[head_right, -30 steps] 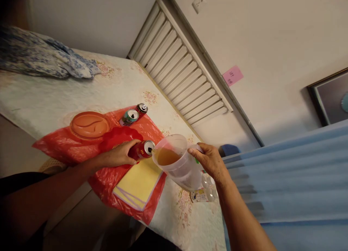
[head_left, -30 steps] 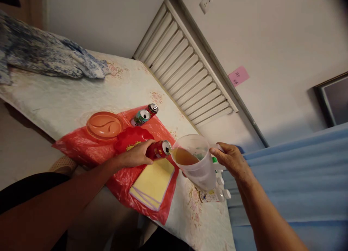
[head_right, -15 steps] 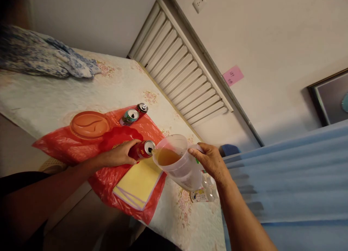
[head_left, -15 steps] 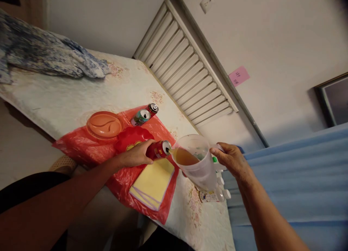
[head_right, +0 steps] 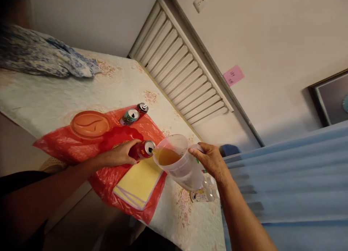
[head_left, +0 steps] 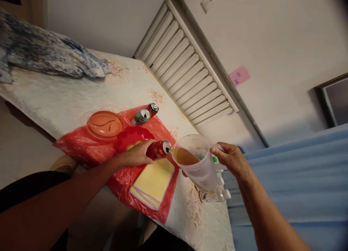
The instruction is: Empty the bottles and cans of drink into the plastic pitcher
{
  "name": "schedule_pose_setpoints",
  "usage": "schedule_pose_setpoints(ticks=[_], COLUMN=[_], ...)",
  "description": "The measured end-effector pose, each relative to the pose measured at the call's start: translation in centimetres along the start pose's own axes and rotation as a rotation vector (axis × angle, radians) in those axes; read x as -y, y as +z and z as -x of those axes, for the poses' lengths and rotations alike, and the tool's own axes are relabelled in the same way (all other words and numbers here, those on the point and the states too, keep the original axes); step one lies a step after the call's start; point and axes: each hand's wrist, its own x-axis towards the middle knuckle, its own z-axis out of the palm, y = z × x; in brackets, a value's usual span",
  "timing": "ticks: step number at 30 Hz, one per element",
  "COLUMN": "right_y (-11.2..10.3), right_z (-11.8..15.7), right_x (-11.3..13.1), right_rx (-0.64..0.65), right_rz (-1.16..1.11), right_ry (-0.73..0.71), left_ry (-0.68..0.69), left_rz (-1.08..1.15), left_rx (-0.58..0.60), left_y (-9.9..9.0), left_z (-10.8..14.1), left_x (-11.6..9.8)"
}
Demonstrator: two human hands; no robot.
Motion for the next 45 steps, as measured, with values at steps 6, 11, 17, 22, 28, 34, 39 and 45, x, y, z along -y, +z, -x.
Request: schedule_pose_setpoints(ticks=[6,11,17,22,28,34,39,45], right_y=[-0.1,0.0,0.0,0.0,0.0,0.1,0.1,0.1], right_z=[0.1,0.0,0.1,0.0,0.0,0.0,0.1,0.1], right_x=[0.1,0.0,0.2,0.1,0.0,0.1,0.4,0.5], right_rx=[0.006,0.004,0.001,0.004,0.021,0.021,0.02,0.01], right_rz=[0.002,0.017,0.023,0.025,0.029,0.04,0.031,0.037], right_ry=[0.019,0.0,0.002,0.001,0.007,0.013,0.029,0.012], left_ry=[-0.028,-0.016,-0.004,0.003,-0.015,-0.017,-0.014,-0.024], left_rz=[-0.054,-0.057,-0.057,-0.065,-0.082,-0.083,-0.082,-0.111], left_rx=[0.008,0.016,0.014,0.007,0.007,0.001,0.002,-0.002], left_y=[0.0,0.0,0.1,0.2,0.2,0.2,0.3,0.2], left_z=[0.1,0.0,-0.2,-0.3,-0.2,-0.2,-0.3,-0.3], left_x=[-0.5,-0.2,0.6,0.6,0.5,0.7,0.8,0.7])
